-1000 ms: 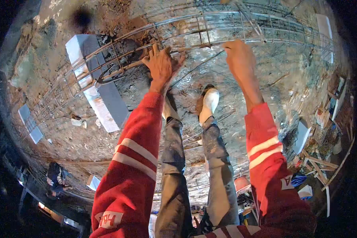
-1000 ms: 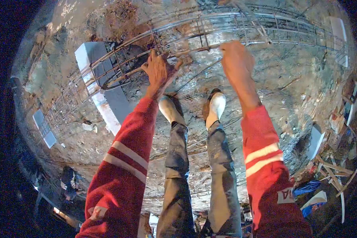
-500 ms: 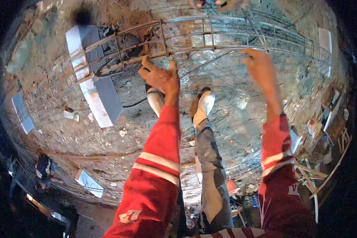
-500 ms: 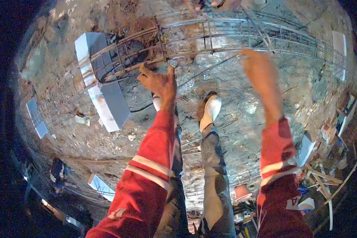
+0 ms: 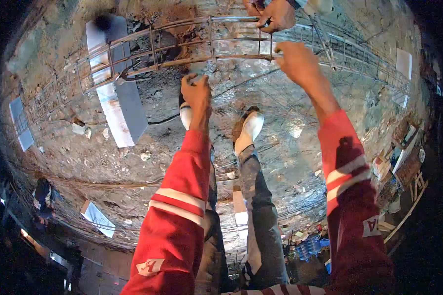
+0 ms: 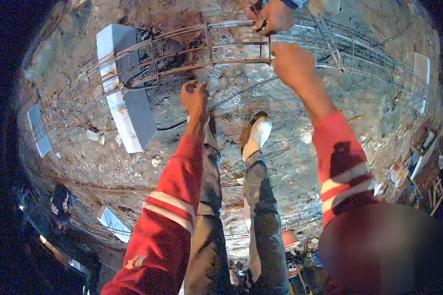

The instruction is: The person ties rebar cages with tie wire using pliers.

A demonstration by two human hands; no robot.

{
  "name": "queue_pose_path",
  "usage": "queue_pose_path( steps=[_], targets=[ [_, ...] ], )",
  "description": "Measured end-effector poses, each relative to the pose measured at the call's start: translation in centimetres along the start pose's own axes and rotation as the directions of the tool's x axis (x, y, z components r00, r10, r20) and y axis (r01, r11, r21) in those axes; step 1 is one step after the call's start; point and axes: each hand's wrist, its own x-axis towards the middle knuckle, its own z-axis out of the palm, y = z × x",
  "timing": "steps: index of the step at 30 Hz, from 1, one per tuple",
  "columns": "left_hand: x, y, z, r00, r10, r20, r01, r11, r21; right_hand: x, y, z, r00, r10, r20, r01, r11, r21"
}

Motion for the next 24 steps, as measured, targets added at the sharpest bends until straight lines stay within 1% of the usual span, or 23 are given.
queue_pose_path(
  steps=[1, 2, 3, 4, 5, 6, 7, 8, 9, 10, 11, 12, 13, 14, 15, 16, 17, 18, 19, 21, 22, 23, 24],
  targets=[
    [-0.3, -0.4, 0.4, 1.0, -0.003, -0.004, 0.003, 1.0, -0.007, -0.8, -0.1, -1.1, 0.999, 0.047, -0.023, -0.047, 0.998, -0.03],
    [-0.7, -0.8, 1.1, 0.993, -0.118, -0.015, 0.109, 0.951, -0.289, -1.5, 1.0, -1.5, 0.997, 0.027, -0.077, -0.029, 0.999, -0.014],
    [-0.9, -1.6, 1.6, 0.972, -0.233, 0.006, 0.198, 0.812, -0.549, -2.5, 1.4, -2.8, 0.993, 0.085, -0.08, -0.087, 0.996, -0.025],
    [-1.3, -3.1, 1.0, 0.971, -0.223, 0.082, 0.237, 0.901, -0.363, -3.5, 1.7, -4.3, 0.987, 0.14, -0.079, -0.143, 0.989, -0.038],
    [-1.9, -3.1, 0.5, 0.969, -0.232, 0.079, 0.245, 0.895, -0.372, -4.4, 3.0, -5.2, 0.988, 0.132, -0.075, -0.136, 0.989, -0.05],
    [-2.5, -2.4, -0.1, 0.994, -0.1, 0.044, 0.102, 0.994, -0.042, -5.1, 4.7, -6.1, 0.989, 0.099, -0.11, -0.106, 0.993, -0.054],
    [-3.0, -1.3, -0.5, 0.998, 0.036, 0.058, -0.052, 0.953, 0.298, -5.5, 5.2, -6.7, 0.987, 0.067, -0.144, -0.076, 0.995, -0.057],
    [-3.1, 0.0, -0.7, 0.997, 0.081, -0.01, -0.078, 0.981, 0.177, -5.6, 5.0, -6.9, 0.988, 0.062, -0.14, -0.071, 0.995, -0.063],
    [-2.4, -0.9, -0.4, 0.997, 0.076, -0.017, -0.072, 0.982, 0.177, -5.6, 4.6, -7.1, 0.988, 0.103, -0.119, -0.112, 0.991, -0.074],
    [-0.9, -2.5, 0.5, 0.973, -0.223, -0.066, 0.197, 0.942, -0.273, -5.4, 4.3, -7.3, 0.984, 0.144, -0.106, -0.153, 0.985, -0.083],
    [0.3, -4.3, 1.2, 0.871, -0.49, 0.025, 0.382, 0.645, -0.661, -5.1, 3.7, -6.5, 0.984, 0.142, -0.108, -0.151, 0.985, -0.08],
    [0.6, -6.3, 1.6, 0.853, -0.469, 0.229, 0.438, 0.404, -0.804, -4.4, 2.6, -4.9, 0.989, 0.112, -0.102, -0.121, 0.988, -0.094],
    [0.0, -5.2, 1.3, 0.856, -0.464, 0.228, 0.434, 0.405, -0.805, -3.5, 1.5, -3.7, 0.992, 0.08, -0.098, -0.091, 0.99, -0.108],
    [-1.7, -3.3, 0.1, 0.9, -0.415, 0.133, 0.41, 0.701, -0.584, -2.7, 0.4, -2.9, 0.992, 0.079, -0.099, -0.09, 0.99, -0.107],
    [-3.4, -2.4, -1.1, 0.94, -0.336, 0.063, 0.339, 0.898, -0.279, -2.0, -0.7, -2.2, 0.994, 0.053, -0.092, -0.063, 0.992, -0.106],
    [-4.8, -3.1, -2.3, 0.998, -0.05, -0.025, 0.049, 0.999, -0.013, -1.3, -1.5, -1.5, 0.996, 0.028, -0.084, -0.037, 0.994, -0.103],
    [-5.4, -3.7, -3.2, 0.999, -0.045, -0.023, 0.045, 0.999, -0.01, -0.3, -2.1, -0.6, 0.996, 0.032, -0.087, -0.04, 0.994, -0.099],
    [-6.0, -2.4, -4.3, 0.978, 0.207, -0.03, -0.199, 0.964, 0.176, 0.6, -2.5, 0.2, 0.999, -0.003, -0.048, -0.003, 0.99, -0.144],
    [-6.1, -1.8, -5.2, 0.897, 0.441, 0.012, -0.417, 0.839, 0.35, 1.0, -2.9, 0.8, 0.999, -0.034, -0.004, 0.033, 0.981, -0.189],
    [-4.4, -2.4, -5.3, 0.907, 0.416, -0.067, -0.347, 0.826, 0.444, 1.1, -4.1, 1.8, 0.999, -0.046, 0.024, 0.05, 0.983, -0.179],
    [-3.2, -2.8, -4.6, 0.985, 0.061, -0.16, -0.071, 0.996, -0.054, 1.5, -4.6, 1.9, 0.997, -0.068, 0.036, 0.073, 0.983, -0.171],
    [-2.6, -3.2, -4.2, 0.952, -0.3, -0.057, 0.225, 0.815, -0.535, 1.4, -4.9, 2.3, 0.997, -0.07, 0.033, 0.075, 0.983, -0.167],
    [-2.7, -2.1, -3.7, 0.923, -0.383, -0.048, 0.234, 0.654, -0.72, 1.5, -4.9, 2.9, 0.997, -0.068, -0.025, 0.066, 0.993, -0.094]
  ],
)
